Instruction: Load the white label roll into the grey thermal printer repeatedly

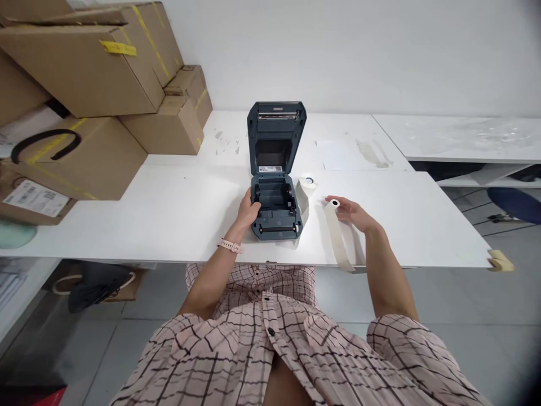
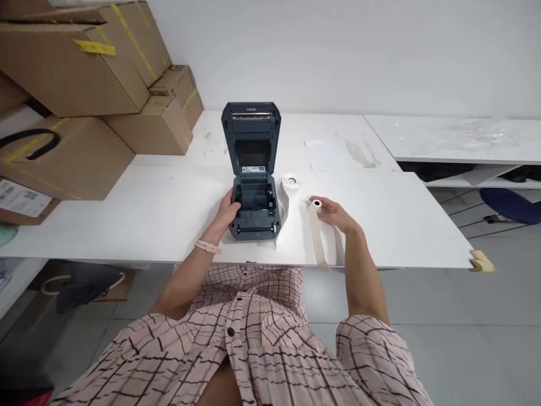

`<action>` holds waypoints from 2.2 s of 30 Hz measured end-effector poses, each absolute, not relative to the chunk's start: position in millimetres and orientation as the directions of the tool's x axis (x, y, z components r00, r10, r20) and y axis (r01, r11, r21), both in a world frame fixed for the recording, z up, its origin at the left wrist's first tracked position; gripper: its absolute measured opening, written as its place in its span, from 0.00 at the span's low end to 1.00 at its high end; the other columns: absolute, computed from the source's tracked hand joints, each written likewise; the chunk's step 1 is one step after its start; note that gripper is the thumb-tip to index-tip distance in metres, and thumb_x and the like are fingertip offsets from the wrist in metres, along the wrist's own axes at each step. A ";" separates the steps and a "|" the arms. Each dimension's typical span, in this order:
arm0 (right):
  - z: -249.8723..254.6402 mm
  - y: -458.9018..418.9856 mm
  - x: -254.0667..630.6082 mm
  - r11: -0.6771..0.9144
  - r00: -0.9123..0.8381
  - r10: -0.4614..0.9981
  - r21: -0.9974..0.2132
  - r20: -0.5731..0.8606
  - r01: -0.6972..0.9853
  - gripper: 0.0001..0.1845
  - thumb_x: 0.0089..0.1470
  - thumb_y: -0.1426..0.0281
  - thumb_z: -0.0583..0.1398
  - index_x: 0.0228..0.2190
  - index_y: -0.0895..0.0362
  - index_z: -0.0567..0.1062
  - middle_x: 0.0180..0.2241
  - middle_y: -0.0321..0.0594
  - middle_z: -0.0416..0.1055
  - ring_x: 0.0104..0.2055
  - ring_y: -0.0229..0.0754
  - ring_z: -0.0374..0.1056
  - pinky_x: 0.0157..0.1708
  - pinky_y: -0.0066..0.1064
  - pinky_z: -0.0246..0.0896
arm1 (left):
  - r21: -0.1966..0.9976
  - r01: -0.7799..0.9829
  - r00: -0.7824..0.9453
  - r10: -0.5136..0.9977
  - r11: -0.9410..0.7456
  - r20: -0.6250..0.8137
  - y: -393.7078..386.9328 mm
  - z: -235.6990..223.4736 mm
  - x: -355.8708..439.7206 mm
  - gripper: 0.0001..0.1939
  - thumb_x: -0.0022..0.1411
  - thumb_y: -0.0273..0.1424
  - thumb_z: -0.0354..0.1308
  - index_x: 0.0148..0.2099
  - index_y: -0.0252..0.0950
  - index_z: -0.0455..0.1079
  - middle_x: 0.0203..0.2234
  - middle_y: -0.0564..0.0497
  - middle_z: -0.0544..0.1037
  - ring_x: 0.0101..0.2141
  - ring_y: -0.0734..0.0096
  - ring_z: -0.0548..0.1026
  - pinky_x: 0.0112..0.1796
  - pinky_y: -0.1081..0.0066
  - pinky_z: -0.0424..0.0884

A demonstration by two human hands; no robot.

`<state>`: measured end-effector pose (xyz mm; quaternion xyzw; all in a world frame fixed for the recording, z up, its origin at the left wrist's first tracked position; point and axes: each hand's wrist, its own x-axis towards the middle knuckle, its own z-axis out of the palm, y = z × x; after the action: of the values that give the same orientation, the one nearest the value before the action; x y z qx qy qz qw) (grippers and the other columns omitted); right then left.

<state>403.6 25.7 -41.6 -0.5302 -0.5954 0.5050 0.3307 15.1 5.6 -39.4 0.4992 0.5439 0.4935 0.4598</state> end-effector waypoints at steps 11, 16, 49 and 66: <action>62.0 33.8 268.8 0.465 -0.675 0.724 -0.823 0.142 0.326 0.24 0.60 0.55 0.65 0.55 0.50 0.77 0.52 0.44 0.79 0.47 0.49 0.75 0.46 0.39 0.70 | 0.997 0.052 -0.113 0.992 0.065 -0.059 3.8 -30.8 21.5 0.40 0.51 0.23 0.56 0.68 0.40 0.65 0.60 0.44 0.76 0.63 0.48 0.70 0.65 0.47 0.65; 54.7 63.0 197.1 0.672 -0.696 0.711 -0.198 -0.098 0.714 0.23 0.59 0.69 0.63 0.56 0.56 0.77 0.51 0.52 0.81 0.52 0.59 0.76 0.54 0.46 0.65 | 0.997 0.053 -0.131 0.990 0.060 -0.053 6.3 -33.4 23.4 0.37 0.49 0.23 0.56 0.64 0.39 0.68 0.54 0.46 0.79 0.57 0.51 0.75 0.61 0.50 0.69; 3.6 -78.8 234.7 0.721 -0.690 0.663 -0.497 0.291 0.483 0.30 0.70 0.73 0.52 0.70 0.48 0.61 0.71 0.45 0.60 0.75 0.49 0.53 0.71 0.54 0.58 | 0.989 -0.037 -0.097 0.985 0.142 -0.145 -4.3 -16.8 23.0 0.41 0.55 0.31 0.67 0.70 0.40 0.61 0.65 0.41 0.71 0.61 0.50 0.72 0.61 0.52 0.69; -2.9 -84.0 217.6 0.709 -0.659 0.703 -0.335 0.266 0.620 0.32 0.71 0.70 0.53 0.71 0.41 0.58 0.74 0.40 0.51 0.77 0.57 0.44 0.71 0.61 0.54 | 0.994 -0.026 -0.073 0.991 0.108 -0.110 -3.7 -24.2 21.9 0.41 0.55 0.32 0.67 0.70 0.43 0.61 0.63 0.42 0.73 0.58 0.51 0.75 0.57 0.52 0.73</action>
<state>217.6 -84.0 -2.9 -0.3658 -0.9045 0.1081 0.1910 21.9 -3.7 -24.2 0.4475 0.5394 0.4957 0.5129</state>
